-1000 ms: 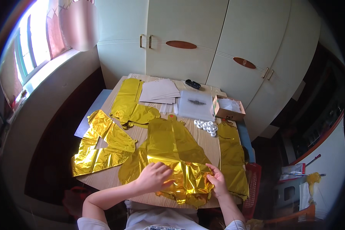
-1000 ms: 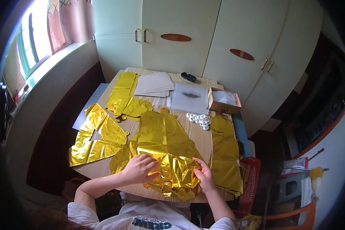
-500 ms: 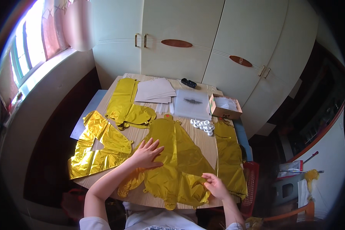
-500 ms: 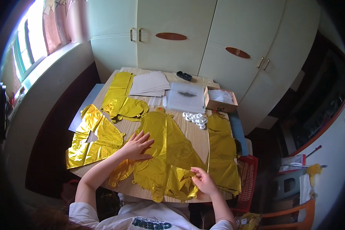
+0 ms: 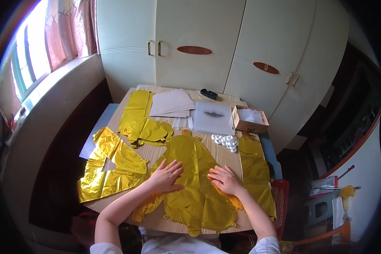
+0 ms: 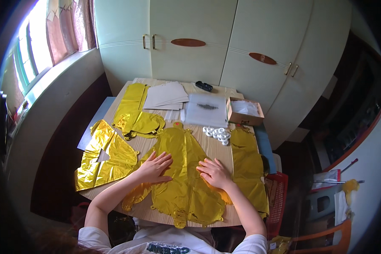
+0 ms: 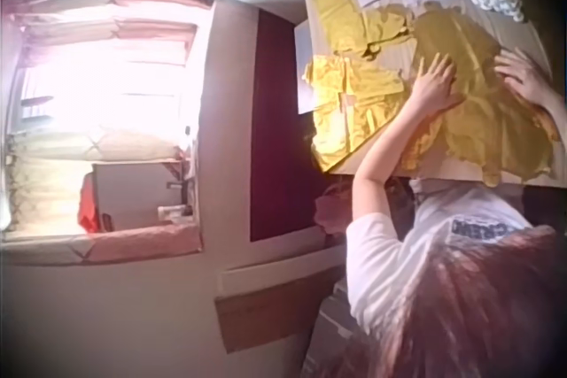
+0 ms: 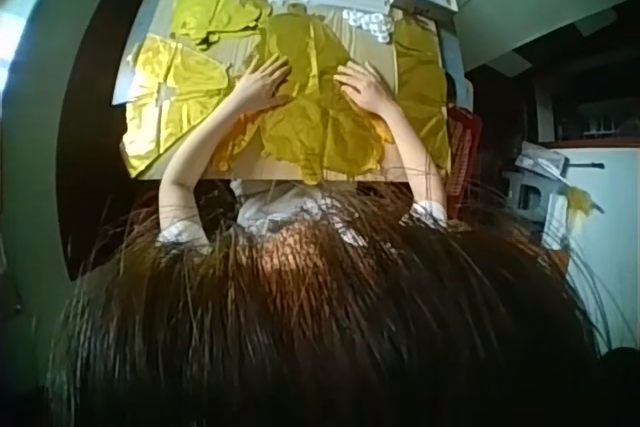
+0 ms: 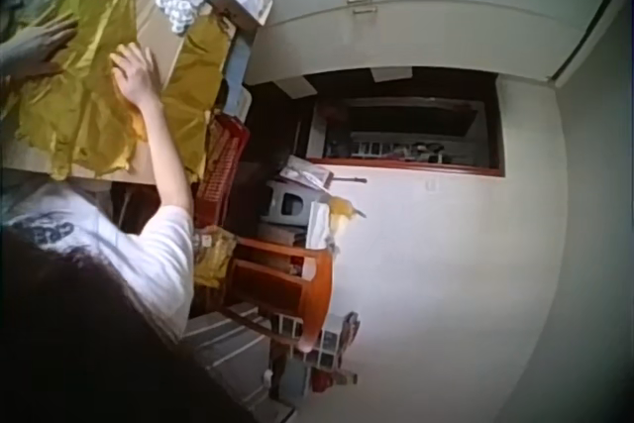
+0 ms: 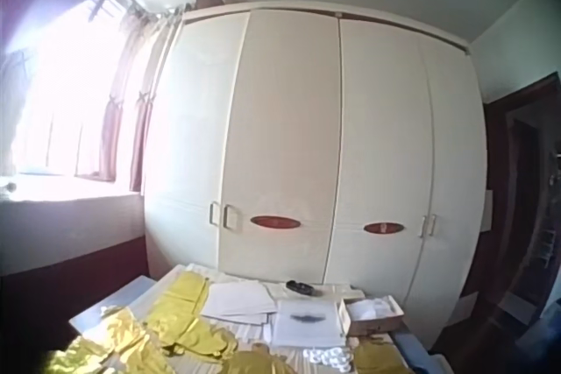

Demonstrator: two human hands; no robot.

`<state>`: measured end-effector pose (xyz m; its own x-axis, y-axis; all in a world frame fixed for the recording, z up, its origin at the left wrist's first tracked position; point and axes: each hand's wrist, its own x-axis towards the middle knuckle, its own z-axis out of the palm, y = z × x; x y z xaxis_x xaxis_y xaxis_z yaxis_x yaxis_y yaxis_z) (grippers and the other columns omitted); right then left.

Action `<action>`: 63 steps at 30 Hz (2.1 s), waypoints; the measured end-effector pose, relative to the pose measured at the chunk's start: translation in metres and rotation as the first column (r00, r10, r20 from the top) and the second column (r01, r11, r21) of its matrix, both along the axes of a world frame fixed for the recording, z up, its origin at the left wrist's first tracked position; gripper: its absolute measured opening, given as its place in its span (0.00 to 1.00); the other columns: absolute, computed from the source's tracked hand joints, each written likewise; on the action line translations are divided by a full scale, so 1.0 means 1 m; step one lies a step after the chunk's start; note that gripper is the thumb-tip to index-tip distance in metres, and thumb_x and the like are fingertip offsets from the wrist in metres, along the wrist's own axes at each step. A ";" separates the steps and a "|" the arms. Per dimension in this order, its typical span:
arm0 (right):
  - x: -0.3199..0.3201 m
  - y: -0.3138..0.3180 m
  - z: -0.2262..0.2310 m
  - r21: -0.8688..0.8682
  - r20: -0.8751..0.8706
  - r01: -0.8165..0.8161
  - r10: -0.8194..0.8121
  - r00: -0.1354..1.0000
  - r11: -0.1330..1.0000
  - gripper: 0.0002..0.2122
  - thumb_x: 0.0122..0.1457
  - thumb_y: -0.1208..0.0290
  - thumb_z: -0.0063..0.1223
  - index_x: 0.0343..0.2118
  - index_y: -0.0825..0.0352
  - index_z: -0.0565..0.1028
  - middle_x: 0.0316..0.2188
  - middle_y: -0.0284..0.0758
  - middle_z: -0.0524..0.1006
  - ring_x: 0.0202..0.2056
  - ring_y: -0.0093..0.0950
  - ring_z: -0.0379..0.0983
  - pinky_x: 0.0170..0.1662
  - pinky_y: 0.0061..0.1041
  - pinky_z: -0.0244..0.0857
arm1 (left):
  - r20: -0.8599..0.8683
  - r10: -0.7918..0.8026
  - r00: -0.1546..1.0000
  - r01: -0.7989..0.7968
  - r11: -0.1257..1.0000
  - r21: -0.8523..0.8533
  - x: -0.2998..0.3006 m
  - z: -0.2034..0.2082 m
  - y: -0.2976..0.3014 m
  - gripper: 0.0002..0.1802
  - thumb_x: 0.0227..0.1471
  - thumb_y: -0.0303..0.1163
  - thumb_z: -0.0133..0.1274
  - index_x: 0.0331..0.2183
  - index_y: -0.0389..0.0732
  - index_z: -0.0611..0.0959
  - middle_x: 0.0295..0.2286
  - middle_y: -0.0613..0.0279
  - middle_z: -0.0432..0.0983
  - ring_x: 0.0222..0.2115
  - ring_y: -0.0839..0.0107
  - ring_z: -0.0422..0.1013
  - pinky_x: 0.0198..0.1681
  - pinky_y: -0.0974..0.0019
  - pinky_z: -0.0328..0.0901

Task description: Folding gold foil packaging materials on a wooden table.

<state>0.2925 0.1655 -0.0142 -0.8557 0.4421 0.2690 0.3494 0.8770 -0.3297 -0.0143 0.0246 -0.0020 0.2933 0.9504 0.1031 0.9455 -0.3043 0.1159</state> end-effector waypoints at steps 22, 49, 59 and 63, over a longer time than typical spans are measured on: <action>-0.005 -0.003 0.001 0.010 -0.001 0.019 -0.019 1.000 1.000 0.16 0.59 0.58 0.55 0.49 0.53 0.77 0.55 0.28 0.74 0.58 0.31 0.66 0.66 0.54 0.43 | 0.077 0.059 0.995 -0.064 0.996 0.058 0.030 -0.005 0.010 0.43 0.51 0.63 0.49 0.59 0.43 0.68 0.60 0.49 0.60 0.63 0.52 0.53 0.63 0.34 0.46; -0.047 -0.121 0.045 0.034 0.072 -0.380 0.377 0.923 0.924 0.21 0.56 0.54 0.57 0.51 0.55 0.75 0.56 0.33 0.70 0.58 0.33 0.63 0.63 0.50 0.50 | 0.092 0.136 0.986 -0.138 0.990 0.022 0.033 -0.008 0.010 0.45 0.51 0.66 0.46 0.63 0.48 0.64 0.63 0.52 0.54 0.66 0.53 0.46 0.63 0.30 0.37; -0.061 -0.137 0.032 0.042 0.110 -0.465 0.459 0.882 0.884 0.23 0.56 0.55 0.57 0.53 0.59 0.74 0.54 0.33 0.72 0.57 0.30 0.65 0.63 0.48 0.52 | 0.090 0.118 0.989 -0.117 0.993 -0.022 0.029 -0.003 0.009 0.50 0.49 0.72 0.42 0.64 0.49 0.62 0.65 0.53 0.51 0.67 0.52 0.43 0.63 0.28 0.35; -0.068 -0.141 0.029 0.065 0.068 -0.496 0.492 0.868 0.866 0.22 0.55 0.59 0.59 0.51 0.61 0.75 0.51 0.33 0.75 0.55 0.28 0.69 0.61 0.44 0.56 | 0.081 0.119 0.990 -0.118 0.993 -0.020 0.030 -0.007 0.009 0.51 0.48 0.73 0.42 0.64 0.49 0.61 0.65 0.53 0.51 0.67 0.52 0.43 0.63 0.28 0.34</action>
